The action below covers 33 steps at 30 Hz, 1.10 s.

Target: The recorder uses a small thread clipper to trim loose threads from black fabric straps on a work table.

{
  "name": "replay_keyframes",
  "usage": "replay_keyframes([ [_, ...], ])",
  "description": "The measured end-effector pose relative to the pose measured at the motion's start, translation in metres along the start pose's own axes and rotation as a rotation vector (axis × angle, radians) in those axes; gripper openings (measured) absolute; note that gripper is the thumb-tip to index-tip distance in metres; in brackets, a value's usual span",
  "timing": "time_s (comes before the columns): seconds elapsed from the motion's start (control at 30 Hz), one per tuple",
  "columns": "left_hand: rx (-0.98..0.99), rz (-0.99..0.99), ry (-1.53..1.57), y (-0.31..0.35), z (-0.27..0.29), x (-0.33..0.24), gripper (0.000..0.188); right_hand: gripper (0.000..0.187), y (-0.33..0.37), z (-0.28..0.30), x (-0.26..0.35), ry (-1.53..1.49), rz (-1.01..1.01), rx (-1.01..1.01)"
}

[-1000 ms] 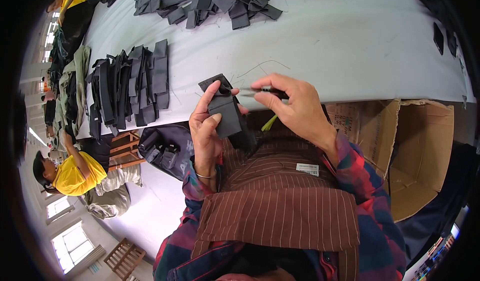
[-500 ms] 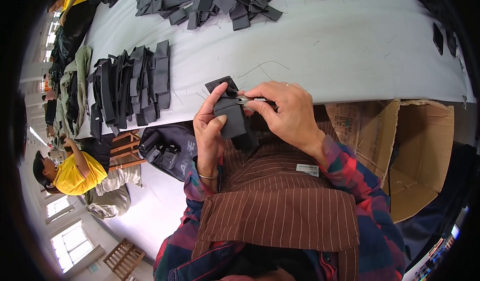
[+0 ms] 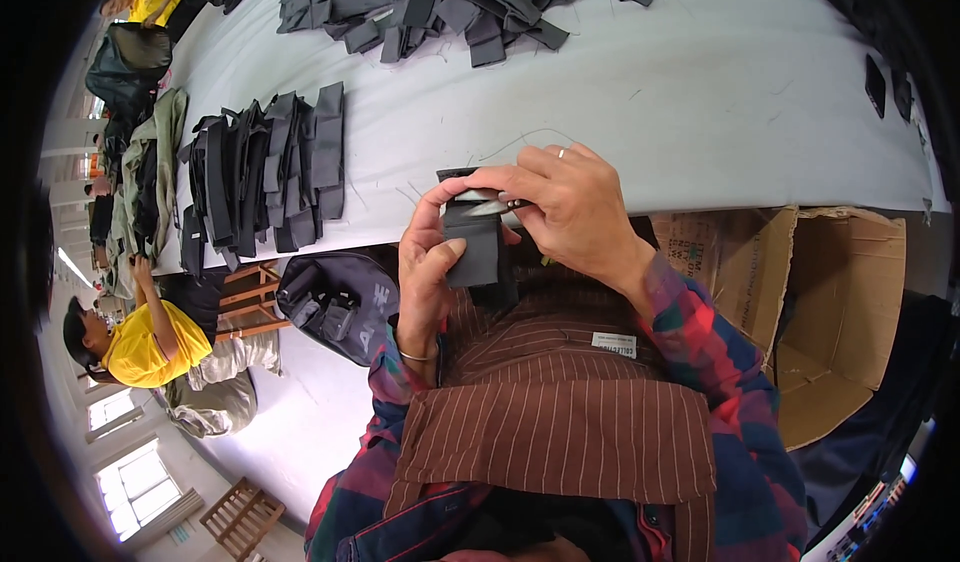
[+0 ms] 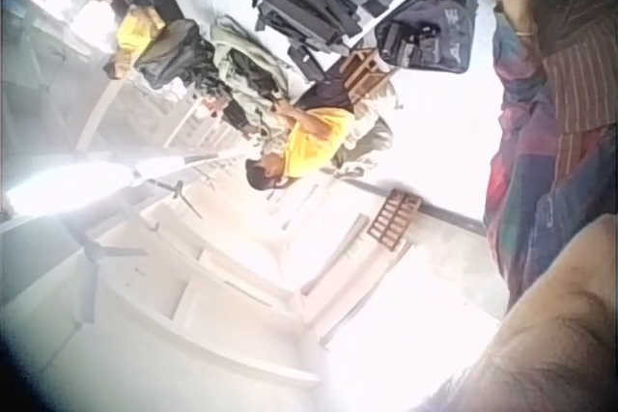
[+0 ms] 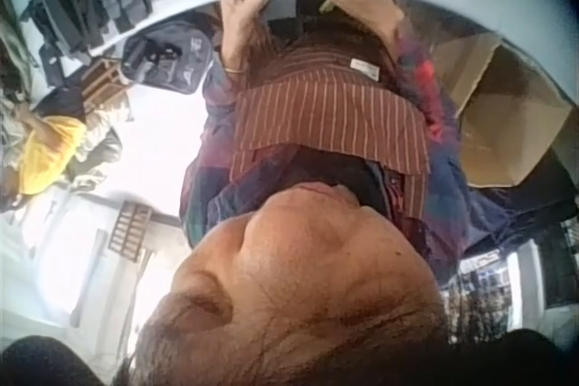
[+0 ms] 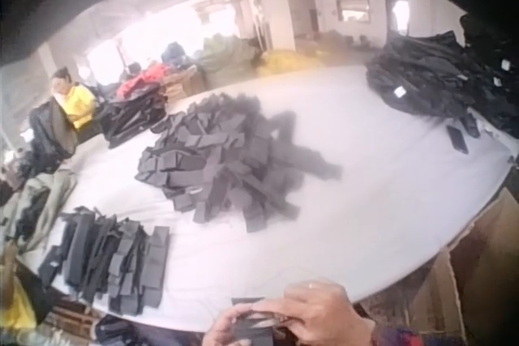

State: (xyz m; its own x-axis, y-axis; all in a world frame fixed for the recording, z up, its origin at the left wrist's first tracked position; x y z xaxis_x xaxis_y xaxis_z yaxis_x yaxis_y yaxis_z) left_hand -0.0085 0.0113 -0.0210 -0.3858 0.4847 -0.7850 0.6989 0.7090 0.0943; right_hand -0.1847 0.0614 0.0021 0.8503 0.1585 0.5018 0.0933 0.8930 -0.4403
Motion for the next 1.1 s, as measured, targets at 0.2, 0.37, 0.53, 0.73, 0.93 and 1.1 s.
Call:
replay_keyframes([
  [0.2,0.01,0.068,0.021,-0.001,-0.012,-0.003,0.068,0.031,-0.002,-0.005,-0.009,-0.018,0.134,0.002],
  [0.37,-0.04,0.076,-0.028,-0.002,-0.013,-0.003,0.076,0.028,0.001,-0.006,-0.008,-0.2,-0.004,0.023],
  [0.53,-0.061,0.114,0.055,-0.001,-0.001,0.003,0.058,0.026,0.002,-0.004,-0.009,-0.238,0.01,0.12],
  [0.73,-0.183,0.139,-0.002,-0.003,0.006,0.01,0.024,0.026,0.004,-0.005,-0.007,-0.275,0.049,0.216],
  [0.93,-0.162,0.167,0.031,-0.003,0.001,0.005,0.025,0.025,-0.007,0.013,-0.006,-0.17,0.042,0.084],
  [1.1,-0.191,0.222,0.027,-0.004,-0.004,0.002,0.027,0.02,-0.012,0.016,-0.009,0.184,0.267,-0.004],
])
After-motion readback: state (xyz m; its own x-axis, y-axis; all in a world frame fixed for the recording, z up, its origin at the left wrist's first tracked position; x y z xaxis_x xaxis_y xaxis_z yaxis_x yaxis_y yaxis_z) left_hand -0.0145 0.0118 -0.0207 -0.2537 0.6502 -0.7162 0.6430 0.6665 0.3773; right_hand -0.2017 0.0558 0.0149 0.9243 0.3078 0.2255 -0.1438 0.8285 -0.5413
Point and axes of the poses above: each hand's wrist, its own y-axis away from the middle knuckle, its own z-axis out of the back of the hand, x = y × z, the point moved 1 cm from there along -y, towards the middle knuckle, and after that the axes turned 8 degrees about y, right-handed, at the moved point
